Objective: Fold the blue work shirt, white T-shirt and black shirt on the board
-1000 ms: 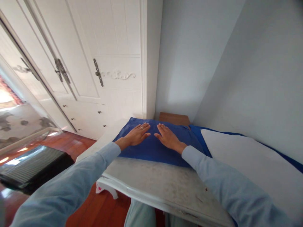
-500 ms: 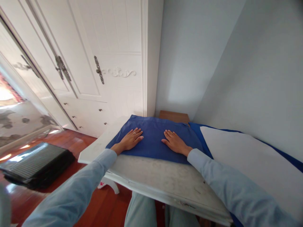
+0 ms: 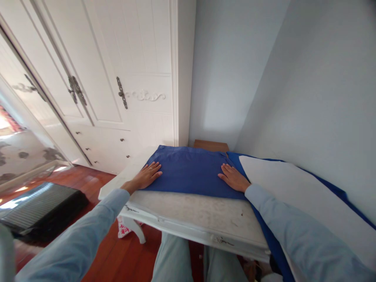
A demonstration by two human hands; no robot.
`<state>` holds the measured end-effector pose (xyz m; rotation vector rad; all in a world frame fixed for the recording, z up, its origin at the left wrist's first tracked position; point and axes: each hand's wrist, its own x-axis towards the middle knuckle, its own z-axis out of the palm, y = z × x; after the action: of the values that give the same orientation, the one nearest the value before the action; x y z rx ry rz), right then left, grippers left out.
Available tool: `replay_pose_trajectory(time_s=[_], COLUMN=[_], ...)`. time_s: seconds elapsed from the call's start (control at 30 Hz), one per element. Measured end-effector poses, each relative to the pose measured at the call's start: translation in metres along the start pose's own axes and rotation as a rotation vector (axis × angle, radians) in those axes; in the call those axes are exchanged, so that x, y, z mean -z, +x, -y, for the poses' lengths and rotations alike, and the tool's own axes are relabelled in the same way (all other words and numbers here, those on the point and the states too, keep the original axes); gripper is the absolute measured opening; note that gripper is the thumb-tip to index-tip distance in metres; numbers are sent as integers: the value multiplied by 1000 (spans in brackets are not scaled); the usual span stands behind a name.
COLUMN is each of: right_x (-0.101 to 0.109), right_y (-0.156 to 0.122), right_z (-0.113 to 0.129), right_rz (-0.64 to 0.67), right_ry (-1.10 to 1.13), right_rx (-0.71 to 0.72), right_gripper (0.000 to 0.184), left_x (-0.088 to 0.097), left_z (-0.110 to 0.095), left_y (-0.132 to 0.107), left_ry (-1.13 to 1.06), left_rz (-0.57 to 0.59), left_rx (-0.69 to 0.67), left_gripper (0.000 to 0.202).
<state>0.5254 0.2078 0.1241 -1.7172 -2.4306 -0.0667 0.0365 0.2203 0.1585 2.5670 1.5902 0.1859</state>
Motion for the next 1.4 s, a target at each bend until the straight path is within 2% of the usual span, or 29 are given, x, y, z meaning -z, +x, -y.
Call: replay_pose_trajectory(time_s=[0.1, 0.17, 0.23, 0.3, 0.43, 0.5, 0.57, 0.7, 0.8, 0.93, 1.03, 1.2, 1.4], right_x=[7, 15, 26, 36, 44, 41, 34, 19, 14, 16, 18, 18, 18], right_y=[2, 4, 7, 10, 15, 13, 8, -9, -22, -38, -49, -69, -87], right_z=[7, 23, 50, 87, 161, 181, 188, 178, 164, 140, 117, 80, 51], right_rz=[4, -18, -51, -85, -118, -136, -121, -31, -16, 16, 47, 47, 37], right_ry=[6, 24, 53, 83, 159, 198, 197, 132, 93, 73, 61, 39, 14], right_rx=[-35, -41, -4, 76, 249, 264, 260, 277, 283, 269, 246, 207, 172], right_gripper=[82, 83, 83, 82, 81, 79, 81, 87, 86, 85, 85, 80, 79], left_x=[4, 8, 11, 11, 5, 0, -6, -18, -23, -21, -18, -18, -17], left_z=[-5, -18, -40, -69, -120, -129, -127, -109, -97, -80, -60, -25, -12], left_y=[0, 1, 6, 12, 24, 24, 20, 2, -13, -31, -44, -65, -82], left_ry=[25, 27, 18, 5, -65, -102, -99, -9, 36, 58, 66, 74, 84], left_rz=[-14, -53, -100, -127, -110, -90, -71, -51, -75, -74, -76, -154, -186], left_rx=[20, -1, -72, -171, -351, -383, -376, -360, -304, -228, -180, -133, -132], left_gripper=[70, 71, 73, 73, 68, 65, 66, 70, 69, 66, 67, 67, 68])
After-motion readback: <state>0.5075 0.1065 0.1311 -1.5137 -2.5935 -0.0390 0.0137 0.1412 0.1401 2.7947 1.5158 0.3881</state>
